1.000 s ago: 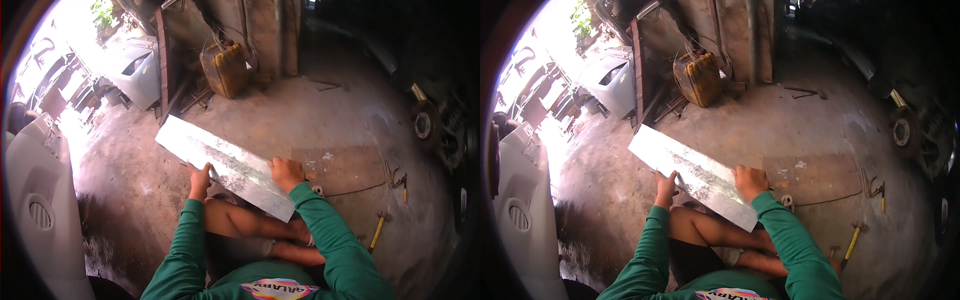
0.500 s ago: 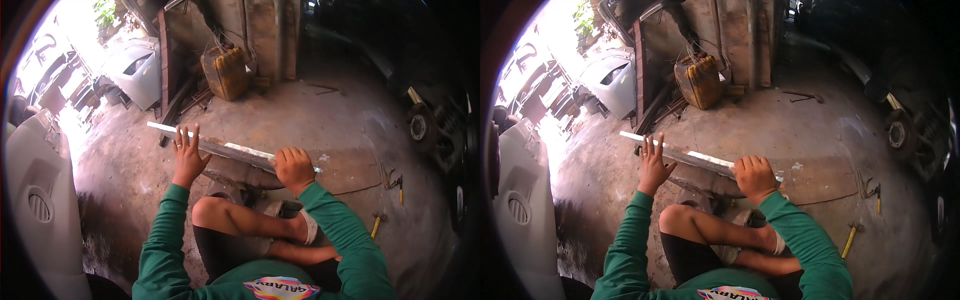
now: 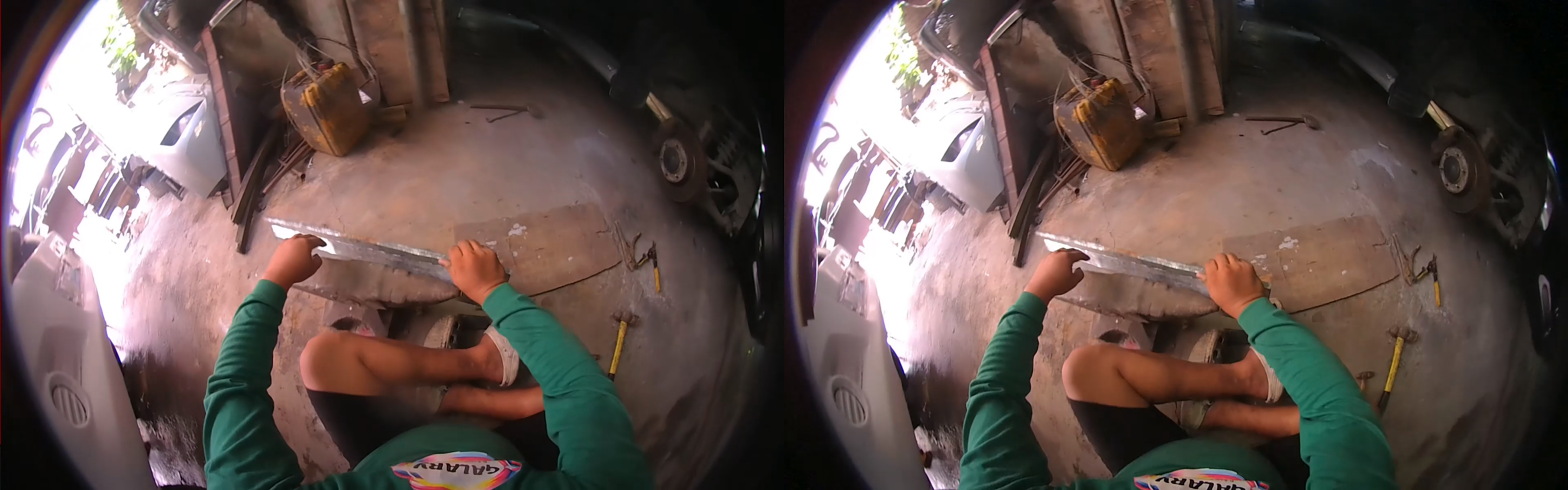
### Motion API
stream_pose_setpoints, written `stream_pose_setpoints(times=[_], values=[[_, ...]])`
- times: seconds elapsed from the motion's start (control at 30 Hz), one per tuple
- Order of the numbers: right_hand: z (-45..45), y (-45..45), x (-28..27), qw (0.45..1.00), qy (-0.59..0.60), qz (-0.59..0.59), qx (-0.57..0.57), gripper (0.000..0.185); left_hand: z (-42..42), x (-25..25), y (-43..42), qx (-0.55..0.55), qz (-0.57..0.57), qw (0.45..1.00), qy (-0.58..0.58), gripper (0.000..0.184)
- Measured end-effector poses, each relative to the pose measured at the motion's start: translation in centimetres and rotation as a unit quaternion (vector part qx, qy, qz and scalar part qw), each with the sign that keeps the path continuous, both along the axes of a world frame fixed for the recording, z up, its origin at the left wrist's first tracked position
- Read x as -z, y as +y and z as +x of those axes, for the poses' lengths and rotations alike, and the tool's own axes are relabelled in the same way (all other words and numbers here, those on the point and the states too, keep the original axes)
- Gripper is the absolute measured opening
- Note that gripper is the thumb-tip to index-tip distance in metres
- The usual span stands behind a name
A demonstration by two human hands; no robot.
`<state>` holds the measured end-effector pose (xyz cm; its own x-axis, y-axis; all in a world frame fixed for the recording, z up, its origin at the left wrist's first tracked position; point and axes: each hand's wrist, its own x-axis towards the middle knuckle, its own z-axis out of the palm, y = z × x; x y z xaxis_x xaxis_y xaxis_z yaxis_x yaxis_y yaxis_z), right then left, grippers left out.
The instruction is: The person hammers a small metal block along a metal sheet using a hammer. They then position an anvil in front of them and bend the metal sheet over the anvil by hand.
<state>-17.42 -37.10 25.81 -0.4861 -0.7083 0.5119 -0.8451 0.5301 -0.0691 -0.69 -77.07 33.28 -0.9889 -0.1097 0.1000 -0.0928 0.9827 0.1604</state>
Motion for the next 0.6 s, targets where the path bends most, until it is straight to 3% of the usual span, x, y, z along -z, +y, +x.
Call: stream_pose_setpoints(times=[0.13, 0.17, 0.27, 0.33, 0.4, 0.47, 0.53, 0.6], values=[[-4.8, -1.5, -0.2, 1.000, 0.000, -0.015, -0.021, 0.030, -5.0, -0.5, -0.3, -0.051, 0.062, 0.994, -0.073, 0.061], [-5.3, -2.1, -0.3, 1.000, -0.008, -0.013, -0.018, 0.030, -6.1, 0.9, -1.3, 0.017, 0.018, 0.999, -0.026, 0.069], [-7.0, -3.4, 1.1, 0.998, 0.007, -0.020, -0.060, 0.032, -8.9, 3.5, -2.4, 0.034, -0.054, 0.997, -0.033, 0.072], [-7.0, -3.1, 4.0, 0.995, -0.023, -0.005, -0.092, 0.033, -10.4, 5.6, -3.2, 0.038, -0.028, 0.997, -0.062, 0.070], [-6.6, -2.5, 7.2, 0.995, -0.051, 0.003, -0.086, 0.033, -11.5, 8.5, -5.2, 0.022, 0.035, 0.979, -0.200, 0.068], [-6.3, -2.4, 9.4, 0.993, -0.101, -0.014, -0.061, 0.033, -12.2, 10.1, -5.4, 0.029, 0.059, 0.975, -0.211, 0.063], [-6.2, -2.1, 10.2, 0.992, -0.111, -0.011, -0.053, 0.033, -13.3, 10.6, -5.4, -0.021, 0.128, 0.939, -0.317, 0.062], [-5.6, -2.5, 10.6, 0.990, -0.129, -0.027, -0.050, 0.033, -14.5, 12.0, -5.2, -0.043, 0.113, 0.914, -0.386, 0.063]])
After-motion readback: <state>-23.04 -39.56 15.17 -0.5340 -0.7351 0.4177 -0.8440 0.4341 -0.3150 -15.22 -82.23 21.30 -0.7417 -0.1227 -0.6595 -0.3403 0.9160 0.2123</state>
